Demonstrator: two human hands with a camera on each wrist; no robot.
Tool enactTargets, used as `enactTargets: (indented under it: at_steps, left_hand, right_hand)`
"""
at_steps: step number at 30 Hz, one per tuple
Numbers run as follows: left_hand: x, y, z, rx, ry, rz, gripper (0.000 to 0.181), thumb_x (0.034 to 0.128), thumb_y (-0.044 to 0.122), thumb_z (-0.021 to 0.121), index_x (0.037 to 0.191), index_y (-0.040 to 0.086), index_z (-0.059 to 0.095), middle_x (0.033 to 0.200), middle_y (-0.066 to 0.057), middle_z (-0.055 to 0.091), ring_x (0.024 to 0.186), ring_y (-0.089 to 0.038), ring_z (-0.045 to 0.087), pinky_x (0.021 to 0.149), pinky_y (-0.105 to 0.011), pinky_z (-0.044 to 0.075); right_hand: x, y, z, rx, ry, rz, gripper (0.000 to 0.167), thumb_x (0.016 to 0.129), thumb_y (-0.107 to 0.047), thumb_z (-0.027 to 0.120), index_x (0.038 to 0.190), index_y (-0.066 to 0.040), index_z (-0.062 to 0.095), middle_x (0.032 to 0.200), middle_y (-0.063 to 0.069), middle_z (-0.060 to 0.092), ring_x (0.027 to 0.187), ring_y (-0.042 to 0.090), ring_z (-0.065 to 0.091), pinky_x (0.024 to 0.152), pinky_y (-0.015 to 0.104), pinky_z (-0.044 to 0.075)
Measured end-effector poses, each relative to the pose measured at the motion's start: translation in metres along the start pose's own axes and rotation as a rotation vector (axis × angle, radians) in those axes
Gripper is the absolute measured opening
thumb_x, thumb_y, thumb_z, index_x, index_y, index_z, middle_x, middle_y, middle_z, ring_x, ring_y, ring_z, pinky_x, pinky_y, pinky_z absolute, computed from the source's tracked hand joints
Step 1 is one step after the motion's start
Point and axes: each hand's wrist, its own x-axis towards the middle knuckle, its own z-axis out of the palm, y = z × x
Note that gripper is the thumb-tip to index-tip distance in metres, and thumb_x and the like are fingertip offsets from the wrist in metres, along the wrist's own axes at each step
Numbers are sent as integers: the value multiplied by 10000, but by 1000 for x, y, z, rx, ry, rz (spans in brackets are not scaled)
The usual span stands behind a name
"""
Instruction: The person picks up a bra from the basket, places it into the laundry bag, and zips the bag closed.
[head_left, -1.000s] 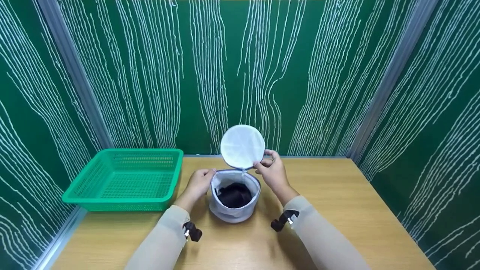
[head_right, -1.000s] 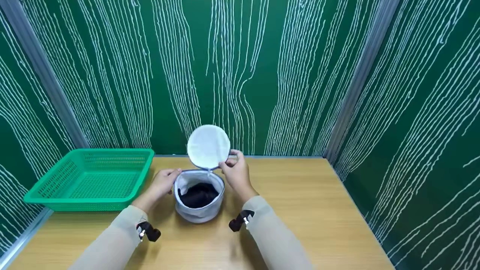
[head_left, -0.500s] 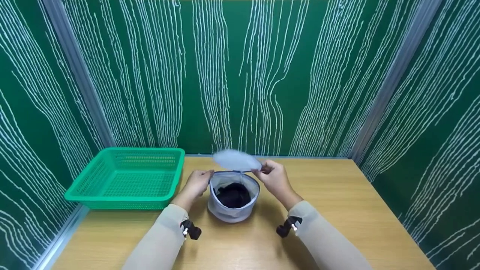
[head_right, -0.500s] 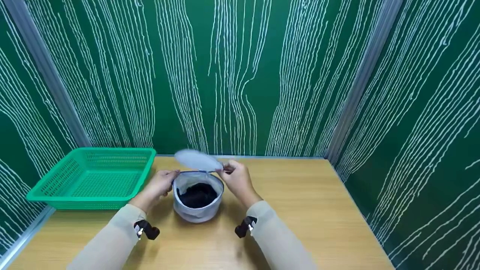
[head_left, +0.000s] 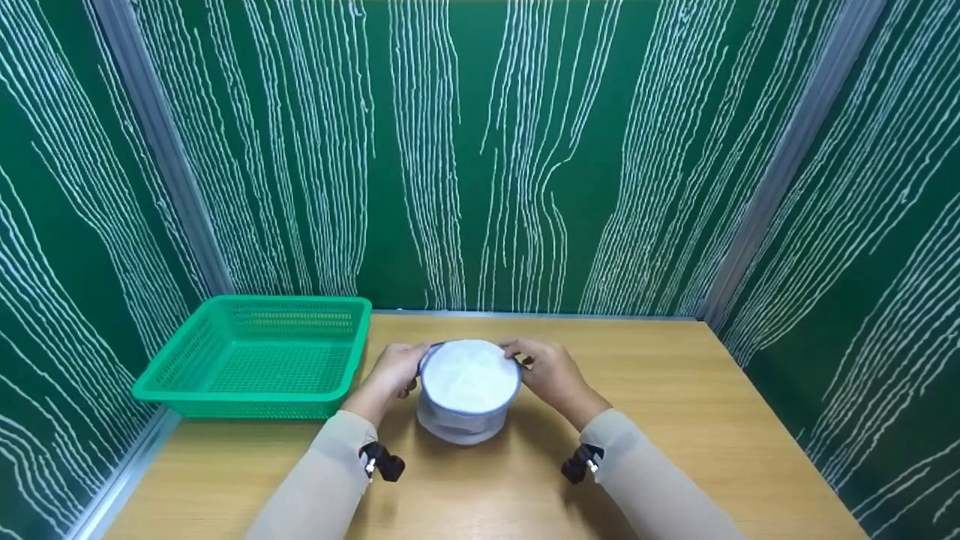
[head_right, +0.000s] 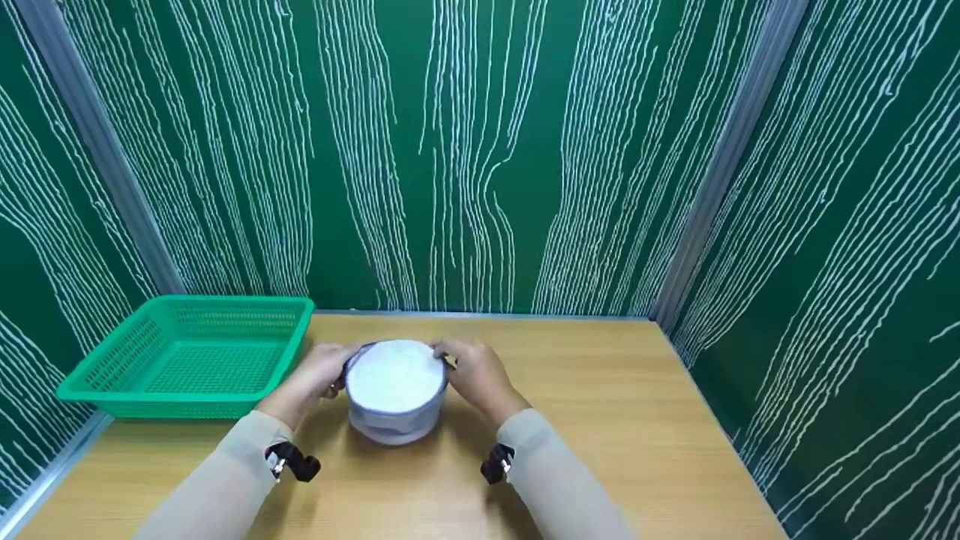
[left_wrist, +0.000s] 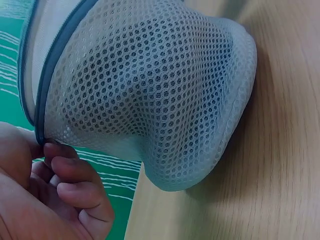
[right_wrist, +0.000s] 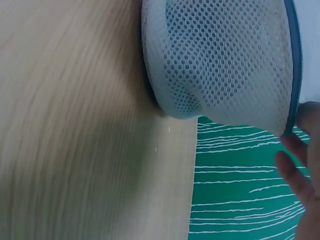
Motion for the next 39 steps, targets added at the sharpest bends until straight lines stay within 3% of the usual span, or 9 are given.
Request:
enactTargets:
  at_steps: [4,7,10,14,17,20,29,34,39]
  left_hand:
    - [-1,-5,1,-40,-10,29,405,1190,351,540,839,165,616,708,14,494,568,-138,432,494,-251,327]
    - [-1,-8,2,-50,-12,41,412,1188,338,544,820,160,603,731,4,521,552,-126,430,486,-240,331]
    - [0,-9,3,-36,6,46,393,1176,324,555,834,143,625,742,-4,537,531,-128,427,477,-245,334]
    - [-1,-5,8,40,87,75,336,1170,357,567,1049,87,726,905,-64,653,686,-178,572,586,-296,479]
    - [-1,1,14,118,145,128,418,1179,402,562,1350,60,733,1263,-151,751,1097,-278,730,959,-411,640]
    - [-1,10,21,189,161,172,511,1175,436,576,1514,67,677,1522,-161,703,1432,-332,656,1251,-529,534]
    - [4,34,36,392,63,299,379,1169,352,616,1356,63,774,1370,-142,780,1336,-339,712,1203,-530,557]
    - [11,37,38,383,16,349,283,1167,247,634,1269,53,812,1285,-135,810,1260,-313,741,1148,-501,594]
    - [14,34,38,366,-5,341,252,1159,202,644,1241,58,834,1292,-135,815,1273,-311,741,1147,-489,601]
  right_hand:
    - [0,2,-2,113,-58,196,278,1012,89,732,1160,-107,860,1399,106,811,1236,323,791,932,430,705]
    - [-1,3,-3,261,-74,364,318,1085,17,627,1268,-108,855,1393,129,801,1092,269,786,866,441,704]
    - [-2,2,-1,390,-89,460,306,1121,-76,614,1347,-61,820,1287,183,808,912,210,735,747,396,681]
    - [0,-1,4,359,-101,448,281,1081,-133,746,1336,-39,819,1147,164,830,913,165,725,738,270,650]
    - [3,-4,7,287,-88,430,257,1042,-113,797,1289,-64,846,1126,125,848,948,172,728,745,240,631]
    - [5,-7,8,262,-80,429,239,1034,-104,808,1266,-79,857,1124,112,854,950,184,724,739,246,622]
    - [10,-13,10,269,-85,410,238,1020,-105,824,1251,-59,855,1097,136,848,919,148,712,722,221,604]
    - [13,-12,13,300,-70,406,220,1001,-90,838,1211,-29,858,1011,143,824,868,123,678,706,203,564]
    - [14,-11,13,317,-83,459,189,1003,-125,842,1185,-84,869,967,58,806,849,125,674,714,229,580]
